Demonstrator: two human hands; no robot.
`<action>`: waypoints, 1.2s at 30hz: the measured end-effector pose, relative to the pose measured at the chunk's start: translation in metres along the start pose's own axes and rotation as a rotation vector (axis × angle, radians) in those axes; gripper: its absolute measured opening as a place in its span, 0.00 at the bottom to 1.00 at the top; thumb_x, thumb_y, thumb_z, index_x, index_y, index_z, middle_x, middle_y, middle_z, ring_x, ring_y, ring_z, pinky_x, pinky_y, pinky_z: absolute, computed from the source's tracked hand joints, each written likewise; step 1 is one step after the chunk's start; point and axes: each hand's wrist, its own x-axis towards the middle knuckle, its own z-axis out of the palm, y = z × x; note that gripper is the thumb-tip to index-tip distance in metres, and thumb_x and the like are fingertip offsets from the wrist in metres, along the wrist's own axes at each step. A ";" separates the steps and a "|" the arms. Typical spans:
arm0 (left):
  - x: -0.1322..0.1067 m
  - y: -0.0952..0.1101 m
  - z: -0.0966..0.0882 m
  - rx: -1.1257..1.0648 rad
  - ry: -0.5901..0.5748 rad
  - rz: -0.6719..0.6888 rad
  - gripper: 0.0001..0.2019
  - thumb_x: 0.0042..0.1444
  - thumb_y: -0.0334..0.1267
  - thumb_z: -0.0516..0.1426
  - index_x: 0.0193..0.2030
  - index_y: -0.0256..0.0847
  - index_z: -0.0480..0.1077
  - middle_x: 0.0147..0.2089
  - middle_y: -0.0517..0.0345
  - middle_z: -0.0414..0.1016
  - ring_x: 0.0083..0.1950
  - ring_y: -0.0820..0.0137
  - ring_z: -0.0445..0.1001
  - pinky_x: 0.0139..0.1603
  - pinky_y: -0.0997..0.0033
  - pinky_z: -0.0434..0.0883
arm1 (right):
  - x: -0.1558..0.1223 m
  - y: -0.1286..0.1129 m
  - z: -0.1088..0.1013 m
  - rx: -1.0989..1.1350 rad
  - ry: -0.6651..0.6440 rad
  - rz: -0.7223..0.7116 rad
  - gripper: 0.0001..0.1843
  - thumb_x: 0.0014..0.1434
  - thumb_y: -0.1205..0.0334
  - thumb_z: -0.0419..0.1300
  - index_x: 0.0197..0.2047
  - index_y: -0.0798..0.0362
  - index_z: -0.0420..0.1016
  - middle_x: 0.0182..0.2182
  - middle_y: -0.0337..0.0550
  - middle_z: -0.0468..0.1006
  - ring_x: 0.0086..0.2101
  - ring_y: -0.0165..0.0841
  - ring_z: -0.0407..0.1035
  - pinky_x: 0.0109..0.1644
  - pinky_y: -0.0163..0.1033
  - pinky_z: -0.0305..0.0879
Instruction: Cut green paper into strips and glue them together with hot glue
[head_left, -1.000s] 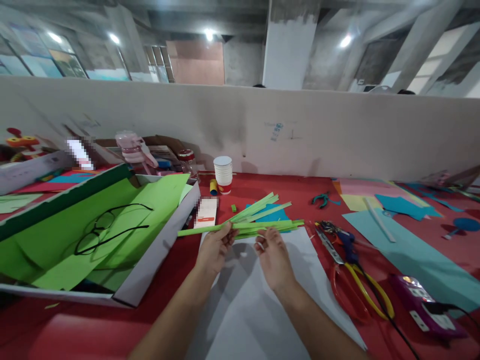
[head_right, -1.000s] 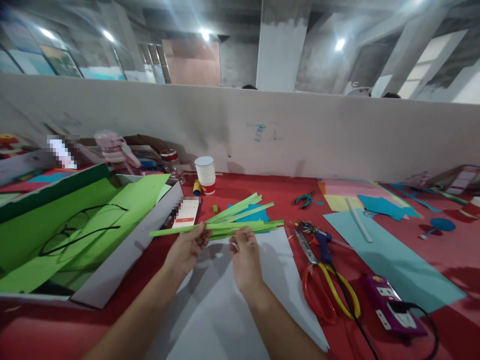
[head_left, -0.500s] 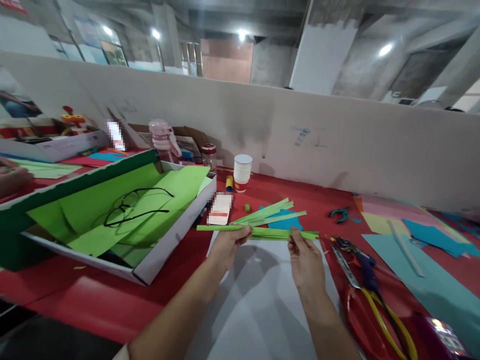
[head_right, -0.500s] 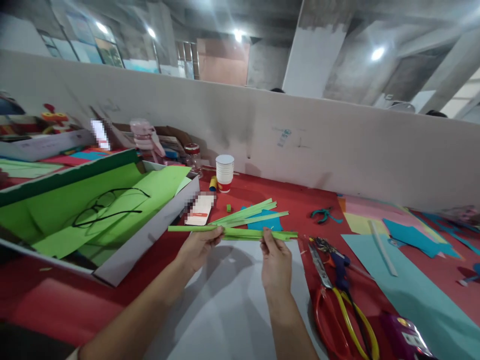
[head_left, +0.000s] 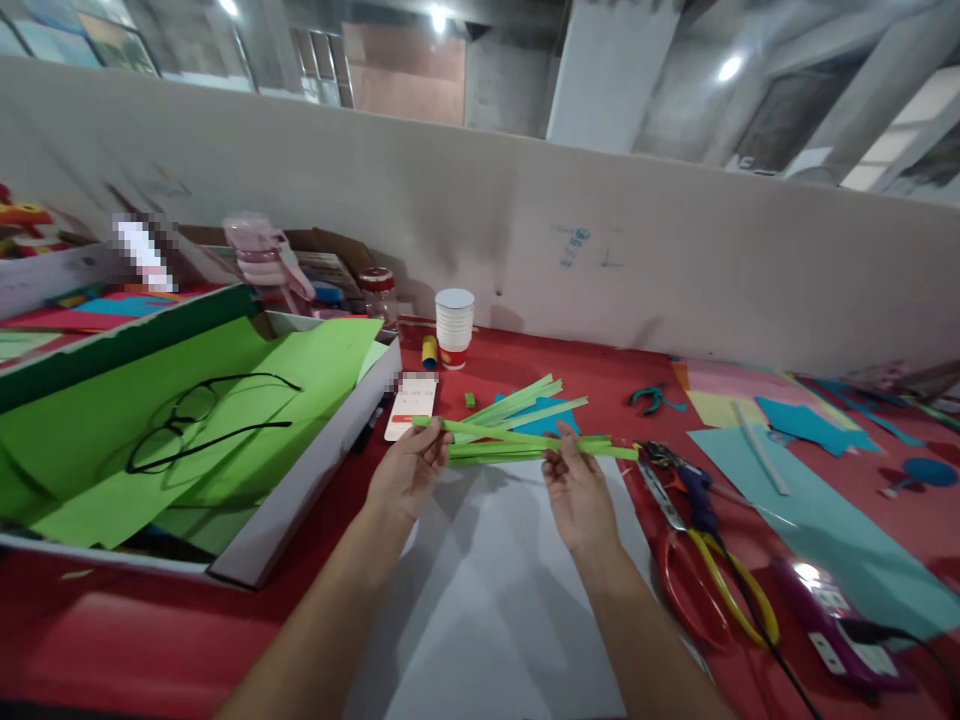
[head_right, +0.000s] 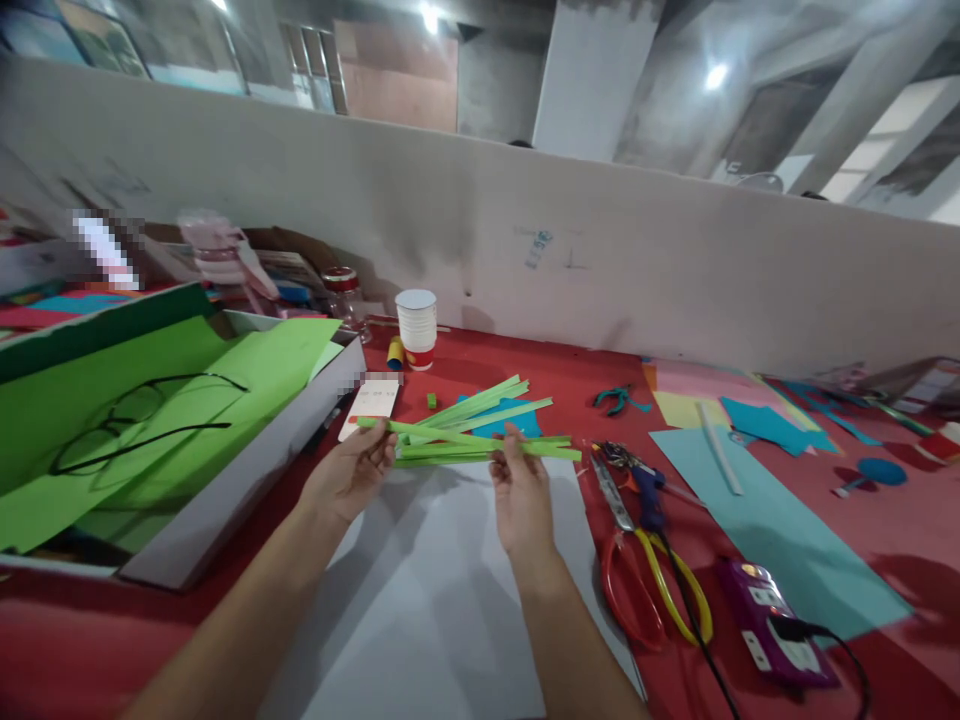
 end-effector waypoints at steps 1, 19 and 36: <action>-0.001 -0.002 0.000 0.017 -0.002 -0.011 0.08 0.48 0.22 0.60 0.25 0.36 0.69 0.23 0.62 0.73 0.25 0.78 0.73 0.23 0.82 0.69 | -0.004 0.004 0.003 -0.037 -0.016 0.024 0.20 0.40 0.56 0.73 0.38 0.51 0.79 0.31 0.37 0.79 0.27 0.24 0.69 0.30 0.30 0.66; -0.013 -0.020 0.004 0.255 -0.056 0.068 0.14 0.27 0.34 0.72 0.22 0.33 0.75 0.22 0.58 0.73 0.22 0.77 0.67 0.21 0.78 0.60 | -0.001 -0.005 -0.003 -0.201 0.085 -0.009 0.18 0.31 0.57 0.76 0.24 0.57 0.78 0.19 0.37 0.74 0.22 0.24 0.66 0.22 0.28 0.60; -0.011 -0.018 -0.001 0.197 0.053 0.181 0.16 0.29 0.30 0.68 0.29 0.36 0.72 0.23 0.63 0.70 0.23 0.79 0.66 0.22 0.81 0.62 | -0.008 -0.020 -0.005 -0.263 0.013 -0.408 0.13 0.50 0.58 0.66 0.39 0.52 0.73 0.34 0.41 0.79 0.32 0.29 0.71 0.40 0.38 0.65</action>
